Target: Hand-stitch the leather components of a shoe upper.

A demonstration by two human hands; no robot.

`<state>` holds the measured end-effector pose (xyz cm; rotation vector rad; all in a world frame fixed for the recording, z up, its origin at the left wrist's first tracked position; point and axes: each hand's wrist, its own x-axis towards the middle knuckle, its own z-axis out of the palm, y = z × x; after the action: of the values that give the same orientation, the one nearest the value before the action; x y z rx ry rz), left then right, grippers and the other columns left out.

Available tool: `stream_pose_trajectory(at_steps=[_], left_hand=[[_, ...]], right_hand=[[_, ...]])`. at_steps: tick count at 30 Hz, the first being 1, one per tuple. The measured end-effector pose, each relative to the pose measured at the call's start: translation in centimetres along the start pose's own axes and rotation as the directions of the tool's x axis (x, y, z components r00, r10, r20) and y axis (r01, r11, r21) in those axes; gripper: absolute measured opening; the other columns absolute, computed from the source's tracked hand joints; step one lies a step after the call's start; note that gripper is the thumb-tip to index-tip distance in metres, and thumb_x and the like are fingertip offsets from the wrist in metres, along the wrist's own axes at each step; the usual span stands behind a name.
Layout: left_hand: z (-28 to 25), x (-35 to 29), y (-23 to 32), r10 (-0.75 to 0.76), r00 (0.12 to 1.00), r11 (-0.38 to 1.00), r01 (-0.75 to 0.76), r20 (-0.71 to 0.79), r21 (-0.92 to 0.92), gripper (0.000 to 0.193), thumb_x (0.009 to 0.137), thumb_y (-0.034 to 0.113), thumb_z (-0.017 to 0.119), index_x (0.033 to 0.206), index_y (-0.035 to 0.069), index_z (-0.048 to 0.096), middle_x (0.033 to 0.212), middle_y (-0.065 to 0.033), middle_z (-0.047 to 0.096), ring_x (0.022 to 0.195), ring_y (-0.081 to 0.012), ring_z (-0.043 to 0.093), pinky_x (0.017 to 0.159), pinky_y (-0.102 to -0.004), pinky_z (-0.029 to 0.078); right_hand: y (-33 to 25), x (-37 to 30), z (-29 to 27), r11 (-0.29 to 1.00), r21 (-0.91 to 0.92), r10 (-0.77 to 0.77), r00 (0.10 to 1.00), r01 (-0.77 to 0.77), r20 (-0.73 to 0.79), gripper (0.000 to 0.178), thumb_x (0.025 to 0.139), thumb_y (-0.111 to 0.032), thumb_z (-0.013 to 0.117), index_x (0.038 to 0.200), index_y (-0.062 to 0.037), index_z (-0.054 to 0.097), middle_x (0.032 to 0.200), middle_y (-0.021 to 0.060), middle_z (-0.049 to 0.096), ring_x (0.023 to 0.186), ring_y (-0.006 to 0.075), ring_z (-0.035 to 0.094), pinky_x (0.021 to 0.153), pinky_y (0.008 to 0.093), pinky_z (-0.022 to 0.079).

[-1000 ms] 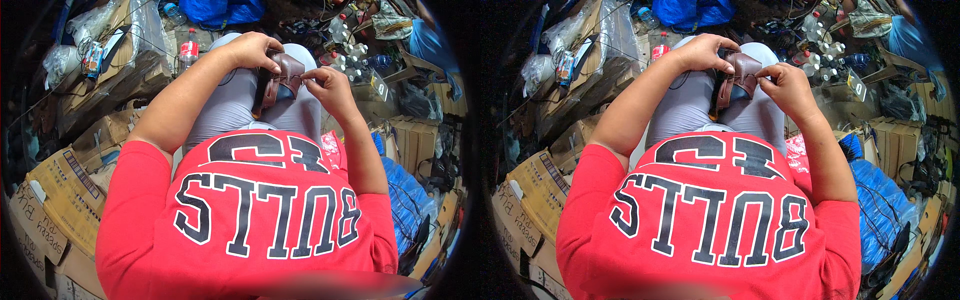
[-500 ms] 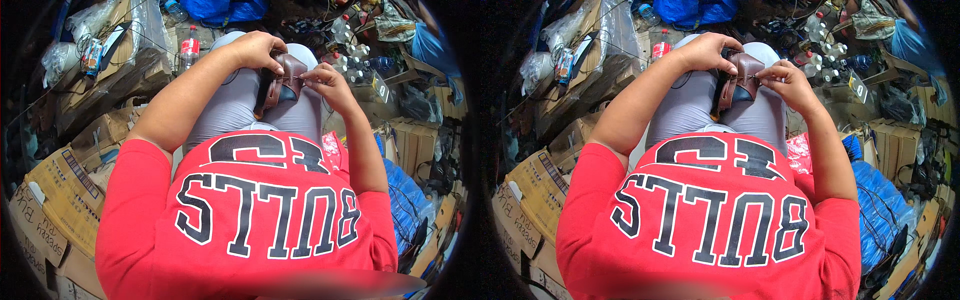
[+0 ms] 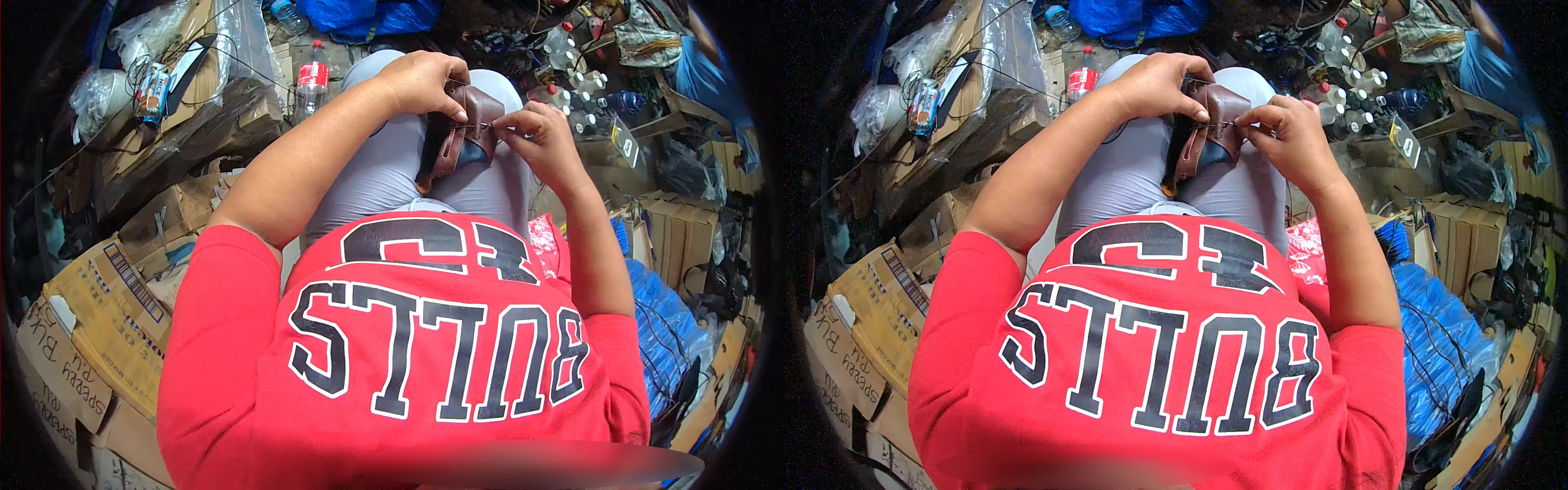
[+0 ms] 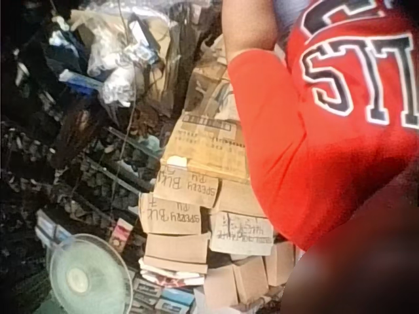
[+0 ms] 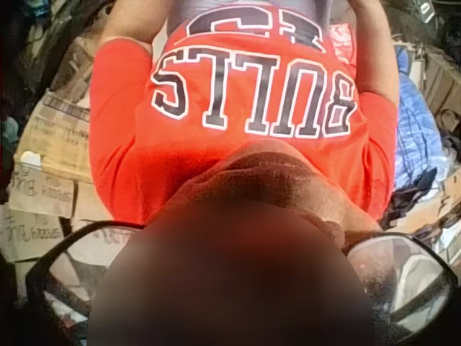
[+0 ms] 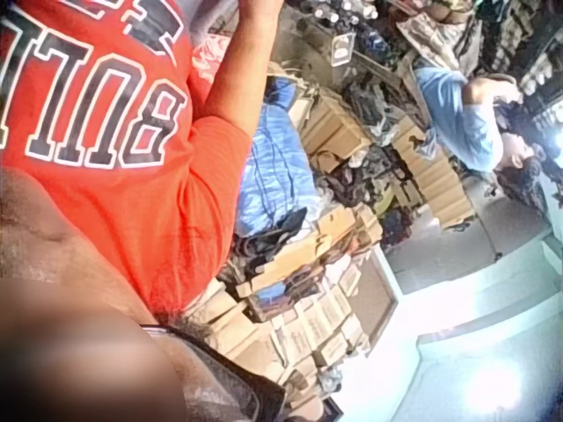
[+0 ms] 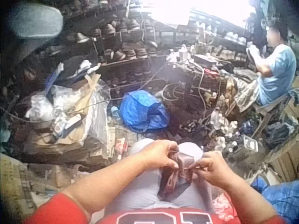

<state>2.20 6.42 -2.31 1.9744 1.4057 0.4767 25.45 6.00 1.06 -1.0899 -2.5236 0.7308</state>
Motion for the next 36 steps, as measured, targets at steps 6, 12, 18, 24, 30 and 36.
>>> stream_pose_trajectory(at_steps=[6, 12, 18, 24, 30, 36], left_hand=[[-0.2, -0.1, 0.8, -0.001, 1.0, 1.0, 0.001, -0.006, 0.031, 0.053, 0.057, 0.025, 0.081, 0.103, 0.007, 0.063, 0.099, -0.0132, 0.065, 0.094, -0.0289, 0.061, 0.082, -0.0337, 0.046], [-0.2, -0.2, 0.6, 0.015, 1.0, 1.0, -0.015, -0.018, 0.012, 0.053, 0.057, 0.026, 0.081, 0.103, 0.008, 0.063, 0.1, -0.0133, 0.065, 0.094, -0.0288, 0.061, 0.081, -0.0338, 0.046], [-0.2, 0.0, 0.9, -0.022, 1.0, 1.0, 0.022, -0.011, 0.01, 0.052, 0.057, 0.024, 0.081, 0.103, 0.007, 0.063, 0.101, -0.0133, 0.065, 0.095, -0.0274, 0.061, 0.082, -0.0327, 0.046], [-1.6, -2.5, 0.1, 0.107, 0.98, 0.99, -0.121, -0.17, -0.078, 0.04, 0.066, 0.017, 0.073, 0.103, 0.006, 0.063, 0.101, -0.0117, 0.06, 0.089, -0.0252, 0.059, 0.081, -0.0334, 0.046], [-1.4, -7.0, 1.2, 0.13, 0.945, 0.985, -0.158, -0.301, -0.069, 0.03, 0.081, -0.002, 0.054, 0.108, 0.007, 0.062, 0.092, -0.0077, 0.052, 0.076, -0.0184, 0.057, 0.072, -0.0291, 0.047], [-0.9, -8.3, 2.3, -0.02, 0.953, 0.978, -0.044, -0.301, -0.204, 0.022, 0.08, -0.001, 0.06, 0.1, 0.006, 0.065, 0.082, -0.0076, 0.06, 0.071, -0.0169, 0.059, 0.067, -0.0274, 0.048]], right_hand=[[-0.4, 0.3, 0.4, 0.973, 0.18, 0.134, 0.989, -0.144, 0.07, 0.013, 0.073, -0.007, 0.07, 0.086, -0.0095, 0.071, 0.073, 0.005, 0.057, 0.074, 0.0137, 0.055, 0.068, 0.0269, 0.043], [3.4, 0.1, 1.6, 0.845, 0.491, 0.144, 0.974, -0.214, 0.177, 0.015, 0.077, -0.006, 0.069, 0.092, -0.008, 0.07, 0.082, -0.0022, 0.055, 0.077, 0.0081, 0.049, 0.072, 0.0221, 0.042], [2.0, 0.3, 3.2, 0.785, 0.578, 0.206, 0.974, -0.224, 0.099, 0.013, 0.075, -0.006, 0.071, 0.087, -0.0041, 0.069, 0.079, -0.0001, 0.059, 0.074, 0.0084, 0.053, 0.068, 0.0234, 0.044], [-0.2, -0.1, 2.5, 0.949, 0.315, 0.021, 0.99, 0.025, -0.141, 0.015, 0.071, -0.004, 0.071, 0.086, -0.0044, 0.068, 0.076, 0.0062, 0.063, 0.069, 0.0142, 0.058, 0.063, 0.0265, 0.045], [-0.3, -1.4, 2.5, 0.96, 0.274, -0.013, 0.991, 0.05, -0.136, 0.025, 0.072, 0.001, 0.064, 0.093, -0.011, 0.07, 0.072, 0.0068, 0.058, 0.068, 0.018, 0.056, 0.061, 0.0288, 0.044], [0.2, -0.6, 2.1, 0.93, 0.367, 0.006, 1.0, -0.009, 0.009, 0.029, 0.073, 0.002, 0.06, 0.097, -0.0118, 0.068, 0.074, 0.007, 0.055, 0.069, 0.0221, 0.055, 0.065, 0.0309, 0.044]])
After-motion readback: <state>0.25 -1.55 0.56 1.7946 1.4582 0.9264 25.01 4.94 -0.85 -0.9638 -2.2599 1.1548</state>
